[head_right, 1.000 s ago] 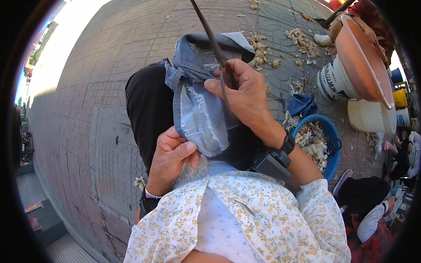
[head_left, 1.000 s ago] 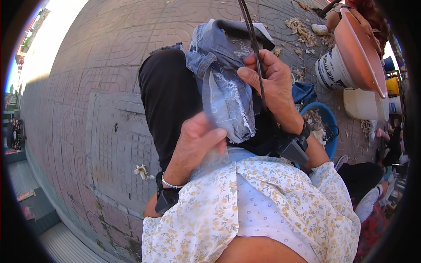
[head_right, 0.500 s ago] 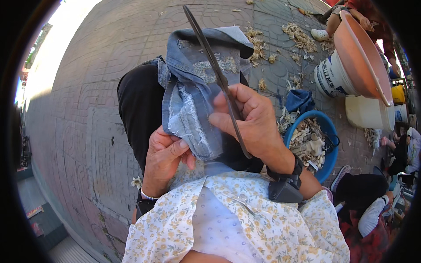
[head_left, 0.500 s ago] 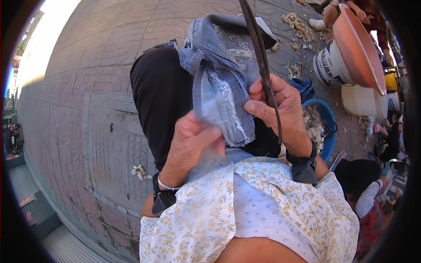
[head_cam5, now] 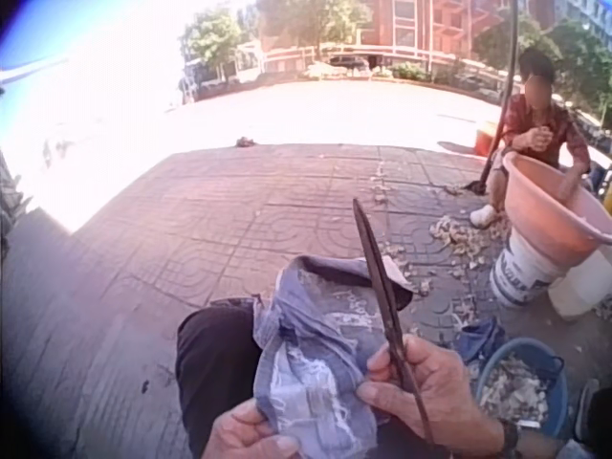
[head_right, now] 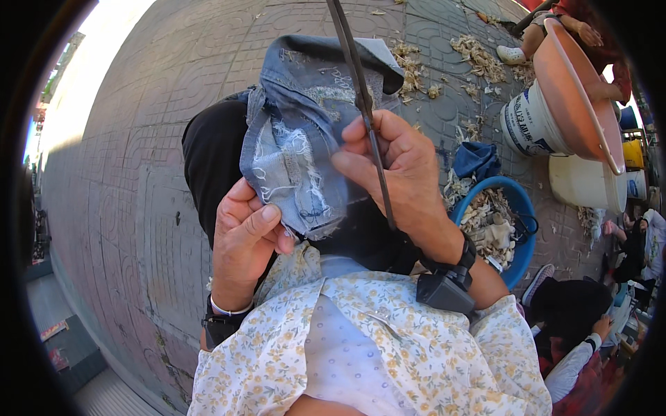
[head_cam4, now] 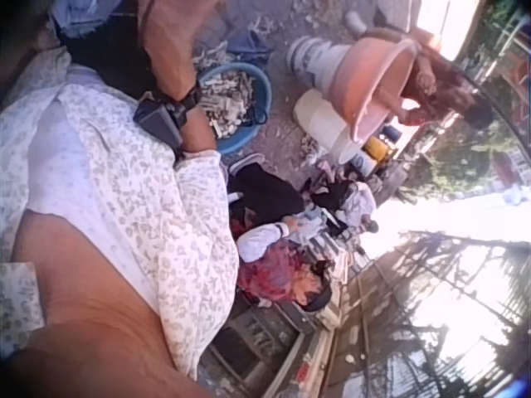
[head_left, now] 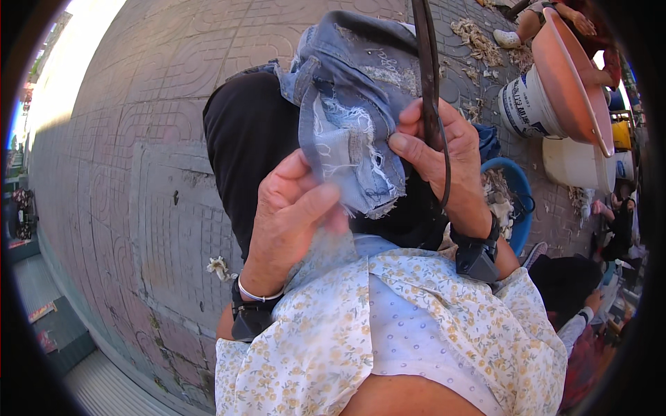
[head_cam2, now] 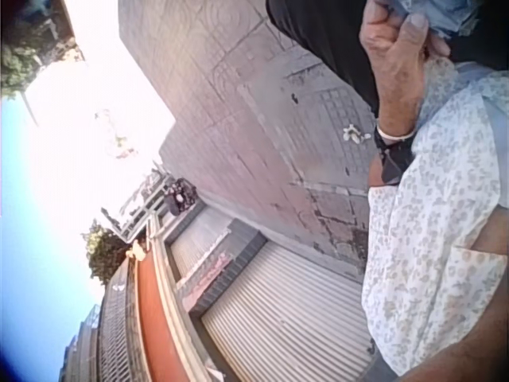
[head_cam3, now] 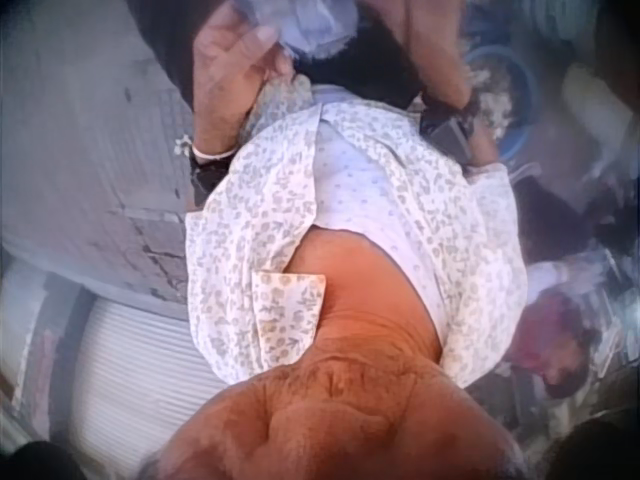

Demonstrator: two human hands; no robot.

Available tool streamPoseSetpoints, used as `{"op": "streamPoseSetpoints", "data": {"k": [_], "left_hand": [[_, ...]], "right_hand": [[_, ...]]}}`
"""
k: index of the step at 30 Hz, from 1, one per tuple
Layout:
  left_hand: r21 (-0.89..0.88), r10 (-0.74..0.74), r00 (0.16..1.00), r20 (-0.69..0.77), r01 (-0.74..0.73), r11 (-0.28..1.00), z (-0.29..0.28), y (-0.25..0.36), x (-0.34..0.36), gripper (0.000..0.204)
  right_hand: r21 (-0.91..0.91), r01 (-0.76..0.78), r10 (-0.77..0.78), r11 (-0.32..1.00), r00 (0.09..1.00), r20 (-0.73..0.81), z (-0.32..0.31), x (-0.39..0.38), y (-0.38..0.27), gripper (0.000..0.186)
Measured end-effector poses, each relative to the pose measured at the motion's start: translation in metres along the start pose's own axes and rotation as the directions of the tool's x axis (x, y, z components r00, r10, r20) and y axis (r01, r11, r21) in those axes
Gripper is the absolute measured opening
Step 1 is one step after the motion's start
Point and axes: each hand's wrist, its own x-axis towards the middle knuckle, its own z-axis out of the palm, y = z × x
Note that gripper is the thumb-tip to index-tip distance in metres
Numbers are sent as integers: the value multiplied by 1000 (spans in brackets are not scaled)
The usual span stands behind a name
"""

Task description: Cutting out sections of a denim garment using large scissors.

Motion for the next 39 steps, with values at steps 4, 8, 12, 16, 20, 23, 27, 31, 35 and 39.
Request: {"op": "streamPoseSetpoints", "data": {"k": [4, 8, 12, 16, 20, 23, 27, 31, 35, 39], "left_hand": [[-68, -14, 1000, -15, 13, 998, 9, 3, 6, 41], [-66, -58, 997, -60, 54, 996, 10, -3, 9, 40], [-67, -65, 995, -71, 60, 996, 9, -2, 9, 37], [-50, -90, 993, -72, 86, 995, 11, -1, 10, 35], [-16, -93, 991, -93, 92, 996, 16, 2, 12, 34], [-18, -62, 994, -92, 61, 998, 16, -1, 11, 33], [3, -53, 994, -95, 53, 999, 14, -6, 14, 31], [9, 13, 995, -95, -12, 1000, 6, -12, 14, 38], [-30, 8, 994, -105, -11, 999, 9, -15, 16, 32], [-22, -5, 995, -99, 3, 1000, 13, -22, 18, 28]], "right_hand": [[-27, 88, -89, 996, 996, -28, 3, 5, 0, 24], [-57, 183, -187, 981, 979, -83, 0, 3, 0, 23], [-109, 253, -265, 961, 958, -109, -13, -11, -12, 24], [-258, 326, -311, 909, 945, 99, -18, -30, -26, 28], [-465, 291, -208, 836, 953, 221, -11, -42, -31, 34], [-534, 412, -246, 738, 902, 355, -6, -35, -24, 35], [-500, 422, -344, 756, 907, 244, -8, -34, -11, 31], [-44, 354, -351, 934, 934, 64, -21, -30, -21, 29], [-59, 305, -311, 950, 942, -126, -50, -28, -24, 31], [2, 174, -169, 985, 957, -236, -65, -34, -14, 33]]}}
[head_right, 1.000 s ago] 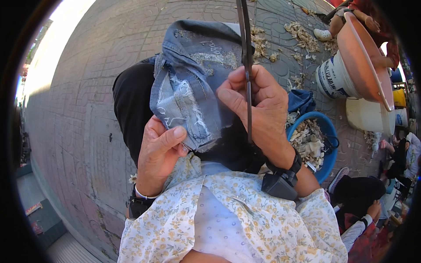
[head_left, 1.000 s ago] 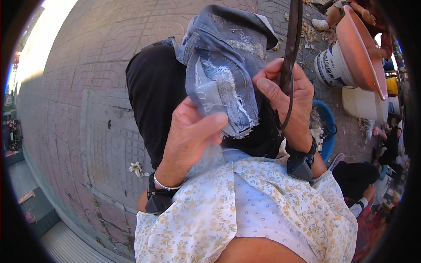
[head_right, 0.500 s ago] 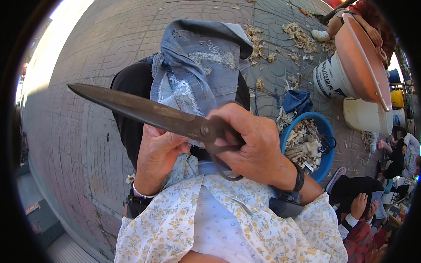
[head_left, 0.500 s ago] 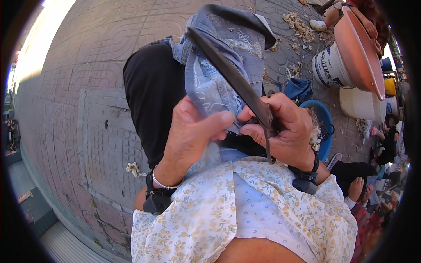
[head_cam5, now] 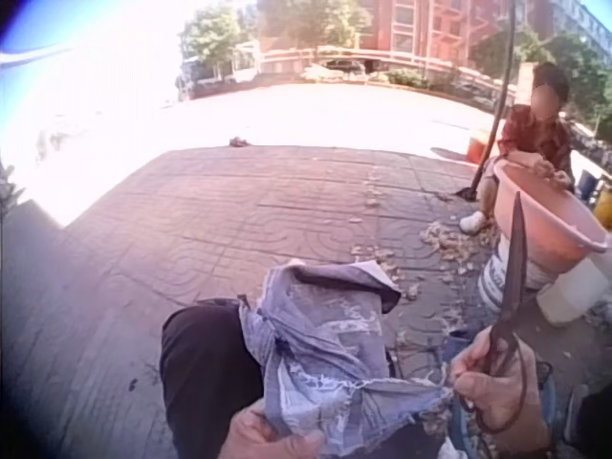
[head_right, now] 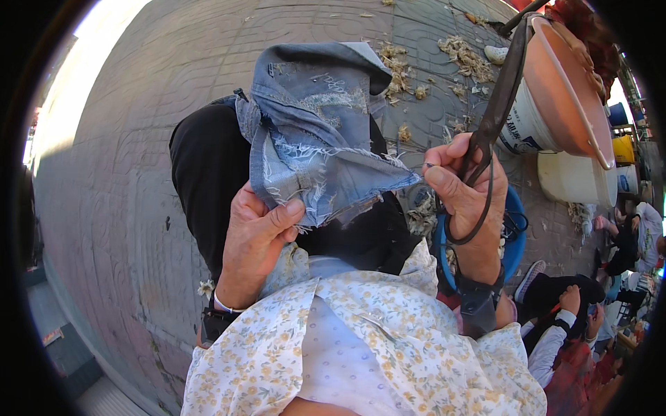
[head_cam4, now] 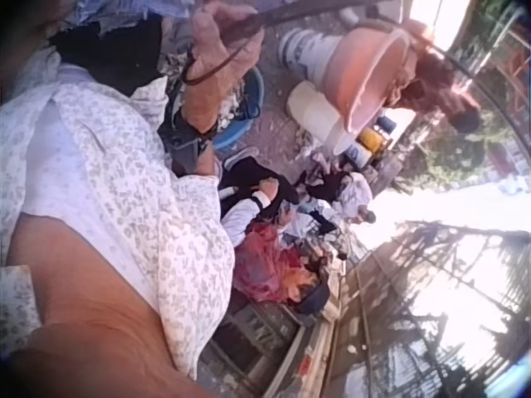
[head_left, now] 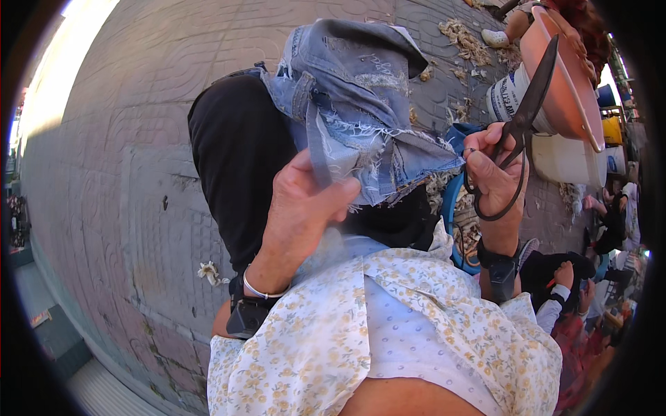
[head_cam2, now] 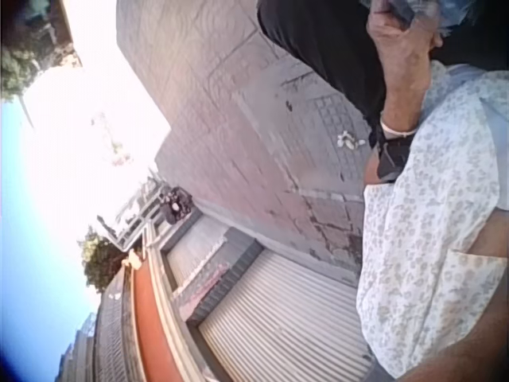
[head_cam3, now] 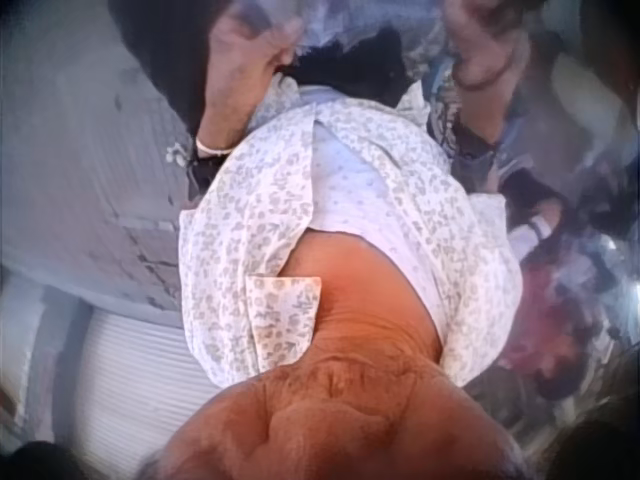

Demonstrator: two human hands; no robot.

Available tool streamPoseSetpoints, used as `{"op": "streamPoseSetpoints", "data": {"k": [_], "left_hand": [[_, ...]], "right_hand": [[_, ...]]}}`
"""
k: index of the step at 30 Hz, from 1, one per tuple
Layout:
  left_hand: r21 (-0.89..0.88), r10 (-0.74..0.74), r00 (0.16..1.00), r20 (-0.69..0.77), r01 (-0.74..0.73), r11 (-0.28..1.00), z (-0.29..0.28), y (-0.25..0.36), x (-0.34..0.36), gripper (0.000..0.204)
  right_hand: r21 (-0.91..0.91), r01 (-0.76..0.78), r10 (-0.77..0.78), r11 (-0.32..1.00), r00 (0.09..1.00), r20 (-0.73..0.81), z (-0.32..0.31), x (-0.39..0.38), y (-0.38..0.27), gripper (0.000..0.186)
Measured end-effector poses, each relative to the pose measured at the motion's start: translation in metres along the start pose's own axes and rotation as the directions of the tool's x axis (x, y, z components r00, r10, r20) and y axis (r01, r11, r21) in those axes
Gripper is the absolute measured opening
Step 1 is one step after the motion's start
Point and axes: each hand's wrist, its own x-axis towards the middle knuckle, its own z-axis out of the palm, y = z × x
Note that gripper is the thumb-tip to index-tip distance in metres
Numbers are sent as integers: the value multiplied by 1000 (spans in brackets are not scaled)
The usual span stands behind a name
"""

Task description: Cutting out sections of a denim garment using large scissors.

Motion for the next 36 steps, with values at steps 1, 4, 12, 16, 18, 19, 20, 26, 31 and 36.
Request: {"op": "streamPoseSetpoints", "data": {"k": [1, 4, 12, 16, 18, 19, 20, 26, 31, 36], "left_hand": [[0, -3, 1000, 4, 3, 1000, 0, -1, 0, 28], [10, -10, 1000, 11, 10, 1000, 2, -3, 1, 28], [-286, -96, 995, 41, 104, 953, 5, -1, 0, 32], [-248, -80, 996, -45, 67, 966, 8, 0, 2, 25], [-38, -6, 999, -31, 5, 999, 1, 0, 3, 22], [-33, -5, 999, -35, 4, 999, 3, 0, 3, 22], [-172, -70, 997, -44, 61, 983, 4, 2, 3, 20], [-295, -104, 993, -51, 84, 952, 4, 5, 1, 19], [-235, -76, 997, -26, 68, 970, -2, 9, -3, 21], [-155, -45, 995, 91, 59, 986, 7, 18, -3, 34]], "right_hand": [[44, -55, 54, 998, 998, 6, -3, -1, 2, 31], [125, -5, 5, 992, 1000, -6, -6, 2, 5, 30], [168, -37, 46, 985, 997, -54, -4, 7, 10, 26], [108, -31, 48, 994, 987, -151, -10, 15, 19, 24], [114, -40, 59, 993, 983, -172, -17, 17, 22, 24], [40, -48, 54, 998, 986, -161, -17, 15, 18, 22], [-40, -56, 49, 998, 987, -152, -16, 14, 15, 20], [-340, 286, -402, 896, 847, -348, -10, 26, -9, 13], [-90, 249, -249, 964, 968, 12, 33, -16, -25, 16], [-376, 77, 38, 923, 957, 289, 55, -20, 6, 23]]}}
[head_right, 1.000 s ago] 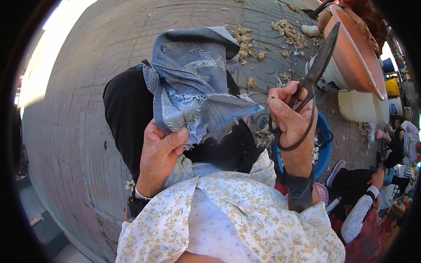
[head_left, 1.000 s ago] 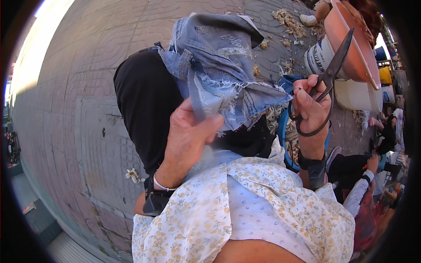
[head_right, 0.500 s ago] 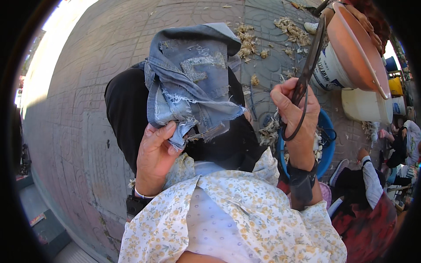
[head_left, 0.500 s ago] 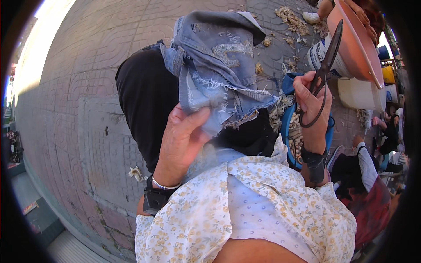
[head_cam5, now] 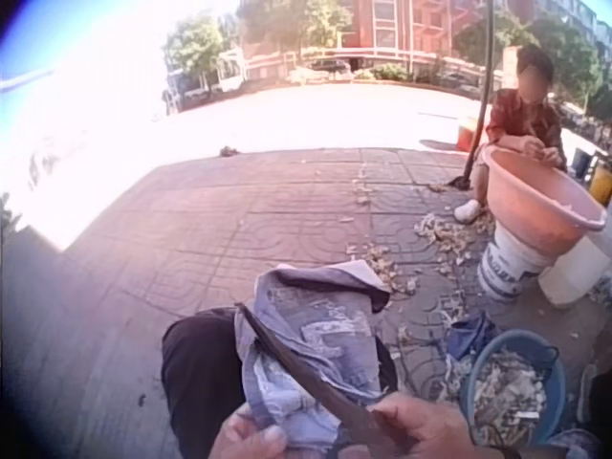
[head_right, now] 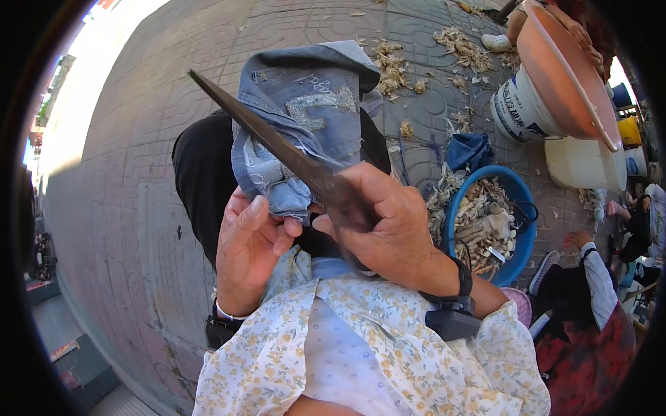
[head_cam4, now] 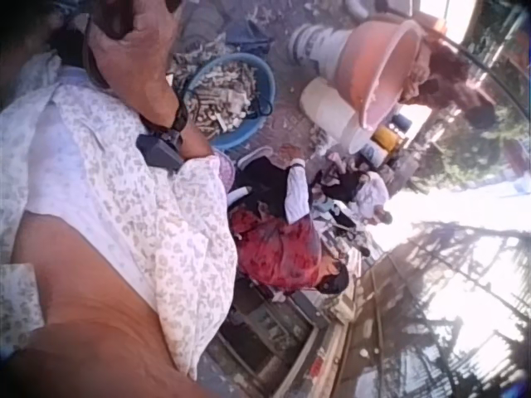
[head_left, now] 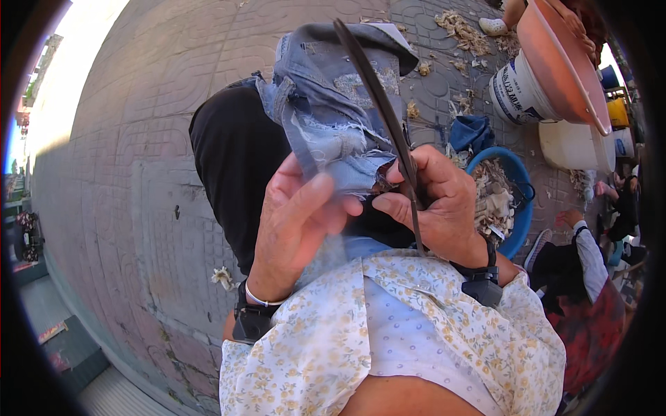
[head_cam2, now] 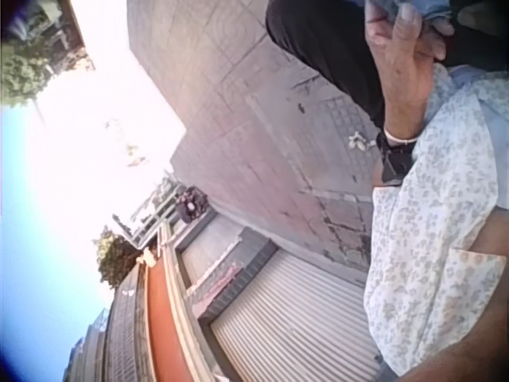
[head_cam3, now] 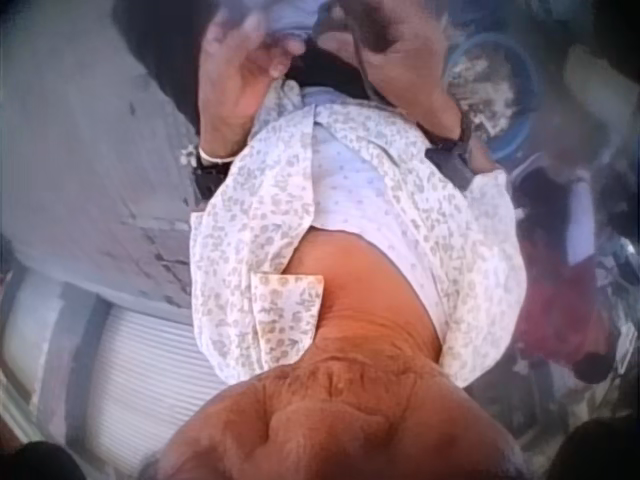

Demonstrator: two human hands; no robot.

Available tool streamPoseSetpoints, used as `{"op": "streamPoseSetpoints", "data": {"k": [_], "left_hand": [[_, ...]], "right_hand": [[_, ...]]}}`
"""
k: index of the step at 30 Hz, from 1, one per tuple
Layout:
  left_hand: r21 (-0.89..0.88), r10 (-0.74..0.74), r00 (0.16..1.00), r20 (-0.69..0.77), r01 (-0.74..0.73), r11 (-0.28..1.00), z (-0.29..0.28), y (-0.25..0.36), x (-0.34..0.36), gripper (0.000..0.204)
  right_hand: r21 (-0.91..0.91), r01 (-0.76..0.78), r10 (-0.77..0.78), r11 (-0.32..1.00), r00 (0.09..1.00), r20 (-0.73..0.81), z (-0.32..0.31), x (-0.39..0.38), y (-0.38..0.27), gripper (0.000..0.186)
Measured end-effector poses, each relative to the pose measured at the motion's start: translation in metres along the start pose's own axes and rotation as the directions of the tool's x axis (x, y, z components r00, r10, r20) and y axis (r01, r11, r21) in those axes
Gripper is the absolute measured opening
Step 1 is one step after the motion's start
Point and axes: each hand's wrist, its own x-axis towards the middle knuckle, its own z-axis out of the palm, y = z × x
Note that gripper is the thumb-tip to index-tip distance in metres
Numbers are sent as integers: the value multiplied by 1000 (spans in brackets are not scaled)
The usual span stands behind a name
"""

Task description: Cutting out sections of a denim garment using large scissors.

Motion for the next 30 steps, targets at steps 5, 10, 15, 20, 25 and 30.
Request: {"op": "streamPoseSetpoints", "data": {"k": [5, 10, 15, 20, 25, 30], "left_hand": [[509, 316, 948, -27, -259, 821, -12, 2, -19, 41], [700, 609, 619, 496, -700, 142, 8, 18, -17, 52], [809, 417, 769, 485, -576, 121, 7, 12, 9, 21], [783, 312, 911, 268, -395, 480, 10, 13, 7, 8], [616, 219, 975, 26, -189, 765, 7, 0, 4, 14], [196, 38, 998, -41, -29, 980, 16, 0, 4, 18]], "right_hand": [[268, 14, 13, 963, 995, -100, -2, 6, -5, 20], [126, 80, -79, 989, 997, -13, -9, 13, -5, 17], [19, 123, -124, 992, 990, 68, -9, 14, -15, 17], [120, 178, -191, 977, 976, 105, -13, 21, -9, 16], [460, -30, -30, 887, 992, 122, -4, 20, -3, 19], [686, -297, 158, 665, 953, 260, -1, 25, 5, 21]]}}
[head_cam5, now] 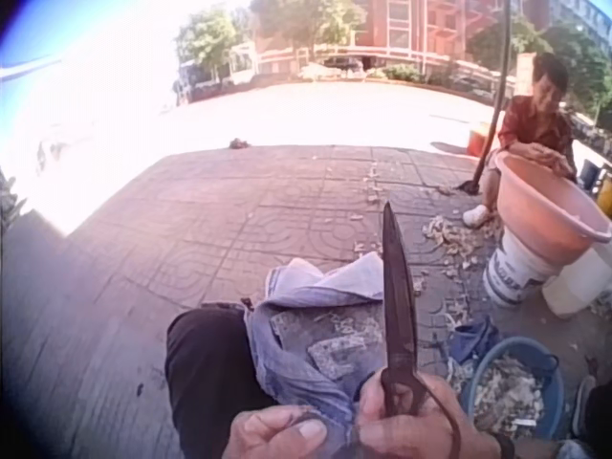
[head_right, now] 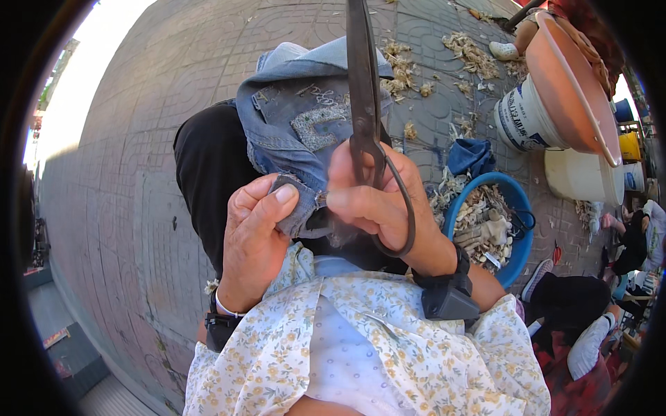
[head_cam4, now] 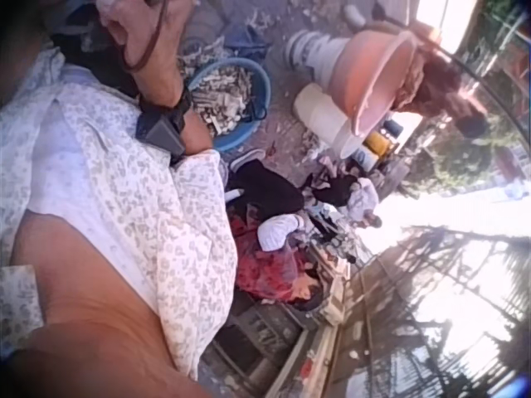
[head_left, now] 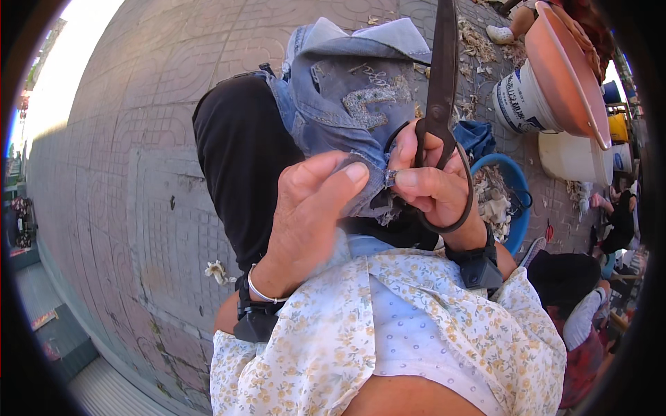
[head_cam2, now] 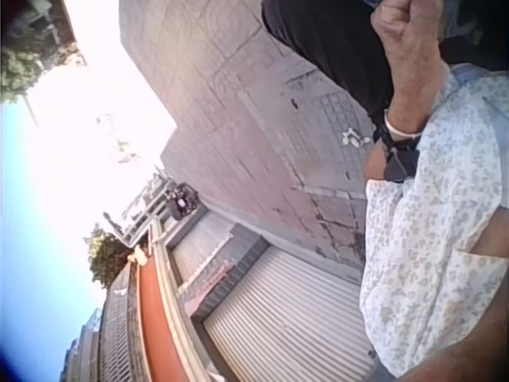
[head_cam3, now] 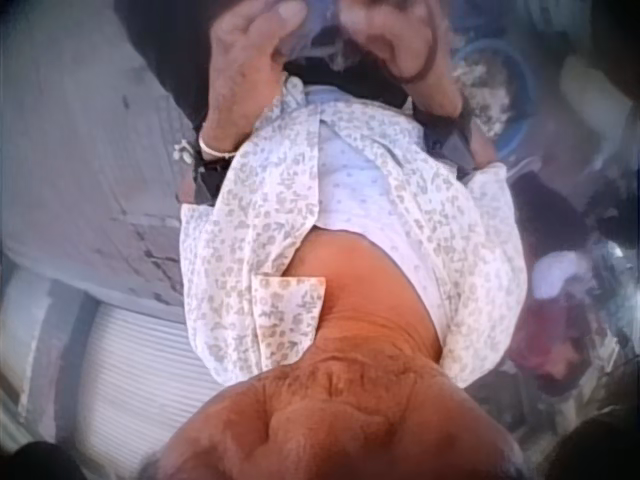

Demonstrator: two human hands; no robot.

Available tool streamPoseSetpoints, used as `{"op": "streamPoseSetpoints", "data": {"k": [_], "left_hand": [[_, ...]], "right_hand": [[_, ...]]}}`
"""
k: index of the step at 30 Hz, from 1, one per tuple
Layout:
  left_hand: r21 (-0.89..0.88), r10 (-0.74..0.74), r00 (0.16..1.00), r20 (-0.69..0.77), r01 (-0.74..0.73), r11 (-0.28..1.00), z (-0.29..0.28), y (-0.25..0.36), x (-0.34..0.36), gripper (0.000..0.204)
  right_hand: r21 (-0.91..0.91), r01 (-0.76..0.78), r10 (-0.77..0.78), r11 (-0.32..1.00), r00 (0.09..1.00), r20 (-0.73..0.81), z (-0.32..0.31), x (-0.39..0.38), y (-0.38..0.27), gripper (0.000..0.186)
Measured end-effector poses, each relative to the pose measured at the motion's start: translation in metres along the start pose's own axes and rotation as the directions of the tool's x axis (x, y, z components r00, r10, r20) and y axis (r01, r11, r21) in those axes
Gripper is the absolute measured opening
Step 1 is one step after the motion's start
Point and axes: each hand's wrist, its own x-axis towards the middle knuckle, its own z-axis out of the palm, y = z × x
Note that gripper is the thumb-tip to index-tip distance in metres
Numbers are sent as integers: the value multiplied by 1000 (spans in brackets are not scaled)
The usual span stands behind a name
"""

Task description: Cutting out sections of a denim garment using large scissors.

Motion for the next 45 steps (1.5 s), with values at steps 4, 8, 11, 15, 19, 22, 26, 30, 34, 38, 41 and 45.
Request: {"op": "streamPoseSetpoints", "data": {"k": [4, 8, 11, 15, 19, 22, 26, 30, 34, 38, 41, 45], "left_hand": [[113, -44, 999, 4, 44, 993, -9, 2, -3, 15], [257, 9, 996, 83, -30, 966, -5, 2, 1, 19], [406, 77, 989, 124, -121, 906, -5, 5, 5, 22], [584, -79, 985, 152, -25, 811, -11, 16, 4, 18], [602, -82, 989, 124, -9, 799, -14, 11, 6, 16], [481, -111, 985, 131, 35, 876, -14, 8, 4, 11], [240, -87, 984, 153, 48, 970, -16, 2, 2, 13], [119, -97, 989, 108, 84, 989, -7, 10, 4, 16], [334, 20, 988, 153, -71, 940, 7, 5, 15, 21], [342, 116, 991, 60, -130, 931, -4, 5, 11, 30], [379, -153, 986, 58, 120, 918, -13, 19, 14, 26], [512, -110, 966, 235, -26, 859, -4, 14, 20, 24]], "right_hand": [[-281, -43, 40, 959, 999, -15, 0, 0, -7, 18], [-304, 29, -49, 952, 997, -58, 3, 3, -12, 18], [-407, 203, -211, 891, 977, 25, -4, 6, -11, 18], [-716, 340, -310, 609, 934, 180, -4, 8, -16, 23], [-769, 372, -402, 519, 901, 165, -5, 8, -7, 26], [-709, 351, -430, 611, 900, 75, -3, 9, 0, 26], [-727, 269, -363, 632, 931, 29, -3, 16, 2, 26], [-623, 309, -368, 719, 929, 35, -2, 22, 2, 25], [-810, 377, -456, 449, 876, 155, -7, 5, -25, 34], [-652, 499, -517, 571, 835, 186, -4, 16, -21, 29], [-610, 534, -561, 585, 810, 171, -7, 14, -22, 28], [-638, 614, -701, 465, 696, 159, -10, -3, -32, 29]]}}
